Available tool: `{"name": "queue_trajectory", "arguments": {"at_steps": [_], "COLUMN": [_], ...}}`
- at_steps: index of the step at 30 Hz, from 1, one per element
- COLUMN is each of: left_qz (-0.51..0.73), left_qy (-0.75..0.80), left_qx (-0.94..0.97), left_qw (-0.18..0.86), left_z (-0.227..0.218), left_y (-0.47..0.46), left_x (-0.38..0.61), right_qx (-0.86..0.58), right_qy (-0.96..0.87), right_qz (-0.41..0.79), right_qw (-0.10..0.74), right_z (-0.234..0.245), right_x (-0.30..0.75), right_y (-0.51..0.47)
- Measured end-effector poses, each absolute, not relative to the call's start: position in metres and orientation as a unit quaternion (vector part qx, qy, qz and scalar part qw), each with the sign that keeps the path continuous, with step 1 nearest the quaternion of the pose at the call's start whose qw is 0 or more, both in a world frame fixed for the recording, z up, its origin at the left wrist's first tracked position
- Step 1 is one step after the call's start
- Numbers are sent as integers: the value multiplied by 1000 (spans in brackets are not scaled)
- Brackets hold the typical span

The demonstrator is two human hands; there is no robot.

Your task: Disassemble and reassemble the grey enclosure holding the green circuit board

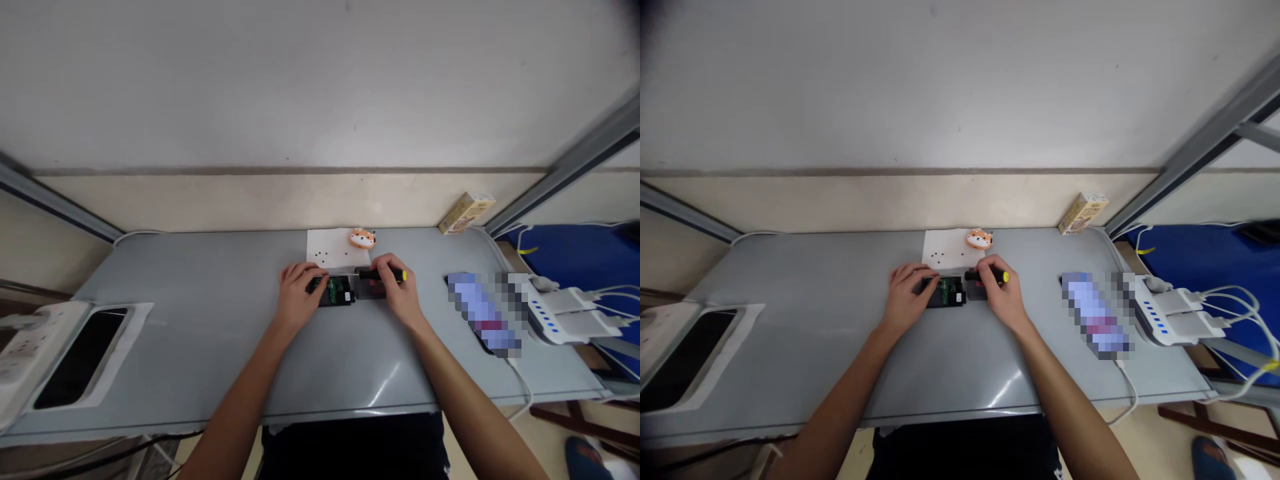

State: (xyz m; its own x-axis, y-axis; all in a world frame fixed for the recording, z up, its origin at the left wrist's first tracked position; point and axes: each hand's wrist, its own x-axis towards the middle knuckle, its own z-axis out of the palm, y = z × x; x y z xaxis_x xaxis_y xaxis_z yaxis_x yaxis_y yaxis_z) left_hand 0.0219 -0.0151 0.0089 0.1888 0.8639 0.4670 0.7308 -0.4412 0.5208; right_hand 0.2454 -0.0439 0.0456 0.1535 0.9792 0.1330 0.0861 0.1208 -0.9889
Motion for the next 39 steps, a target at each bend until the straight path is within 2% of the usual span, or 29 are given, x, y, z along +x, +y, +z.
{"name": "queue_trajectory", "arguments": {"at_steps": [10,21,27,39], "left_qz": [331,233,232,237], "left_qy": [502,419,410,408], "left_qx": [796,861,861,860], "left_qw": [62,173,190,194], "left_z": [12,21,18,18], "left_y": [-20,-27,-25,-24], "left_x": [22,19,18,18], "right_qx": [-535,-574,-575,-575], "right_qy": [-513,-549,-611,-617], "right_qz": [394,310,253,233], "right_qw": [544,523,482,484], "right_z": [44,38,41,42], "right_x": [246,253,248,247], "right_y": [-44,-45,-49,-52]}}
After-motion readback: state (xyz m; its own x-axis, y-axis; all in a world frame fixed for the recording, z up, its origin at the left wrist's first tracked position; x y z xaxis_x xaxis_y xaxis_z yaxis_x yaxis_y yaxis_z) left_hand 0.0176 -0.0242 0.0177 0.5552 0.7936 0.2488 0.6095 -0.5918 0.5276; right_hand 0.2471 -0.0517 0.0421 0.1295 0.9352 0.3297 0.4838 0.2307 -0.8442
